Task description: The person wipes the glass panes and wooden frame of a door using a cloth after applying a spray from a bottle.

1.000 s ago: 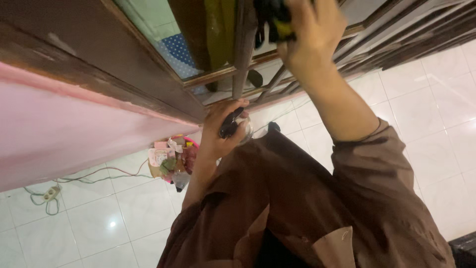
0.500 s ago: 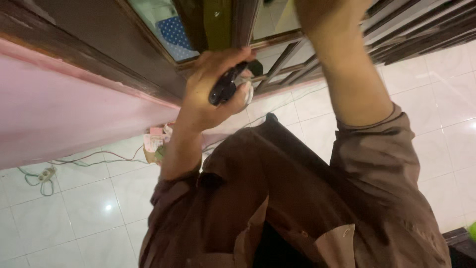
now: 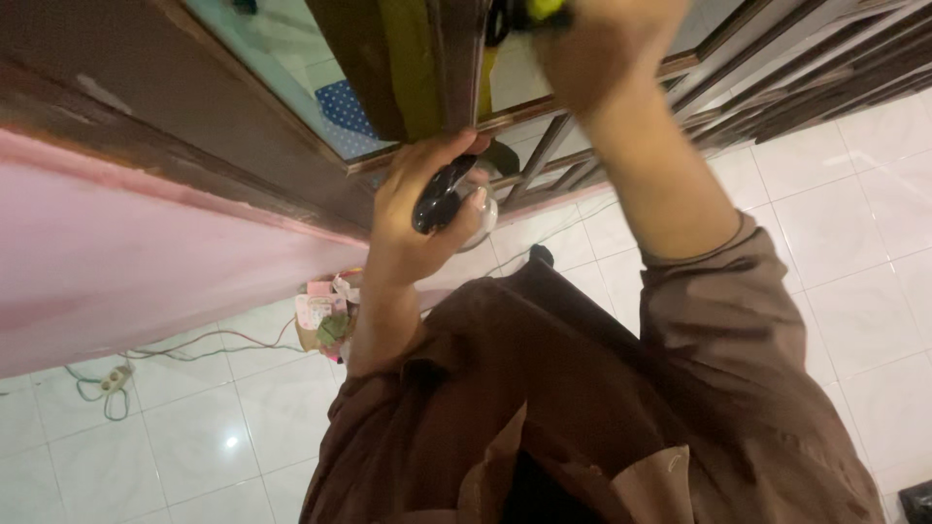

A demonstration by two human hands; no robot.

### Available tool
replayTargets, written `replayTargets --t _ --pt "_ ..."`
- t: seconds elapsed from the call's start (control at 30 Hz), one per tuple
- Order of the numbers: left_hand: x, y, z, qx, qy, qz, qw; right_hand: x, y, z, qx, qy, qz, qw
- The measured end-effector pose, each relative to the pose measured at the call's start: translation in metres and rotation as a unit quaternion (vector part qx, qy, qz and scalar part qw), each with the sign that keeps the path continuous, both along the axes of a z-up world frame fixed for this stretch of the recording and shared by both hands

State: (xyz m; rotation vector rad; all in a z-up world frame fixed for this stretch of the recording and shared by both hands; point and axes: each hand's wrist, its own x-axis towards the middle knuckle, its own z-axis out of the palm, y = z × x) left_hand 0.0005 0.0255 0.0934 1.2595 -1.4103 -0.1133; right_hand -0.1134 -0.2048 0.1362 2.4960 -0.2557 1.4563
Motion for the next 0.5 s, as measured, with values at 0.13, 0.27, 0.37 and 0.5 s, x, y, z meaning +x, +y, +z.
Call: replayTargets --t 0.13,0.27,0.37,0.5 --pt "-0.004 0.008 -0.005 0.019 0.107 -0.034 0.993 -0.001 0.018 -0.054 0.089 0.009 0.096 0.991" --pt "0.001 0.014 -0.004 0.014 0.117 -0.032 0.992 0.001 0.028 -0.092 0.064 0.067 0.064 0.994" --pt "-0.001 0.012 -0.004 -0.007 0.087 -0.019 0.996 -0.002 0.020 -0.069 0.051 0.069 0.049 0.995" --pt "-0.005 0.008 -0.002 0.013 0.107 -0.030 0.994 -0.008 0.005 -0.004 0.014 0.038 0.026 0.999"
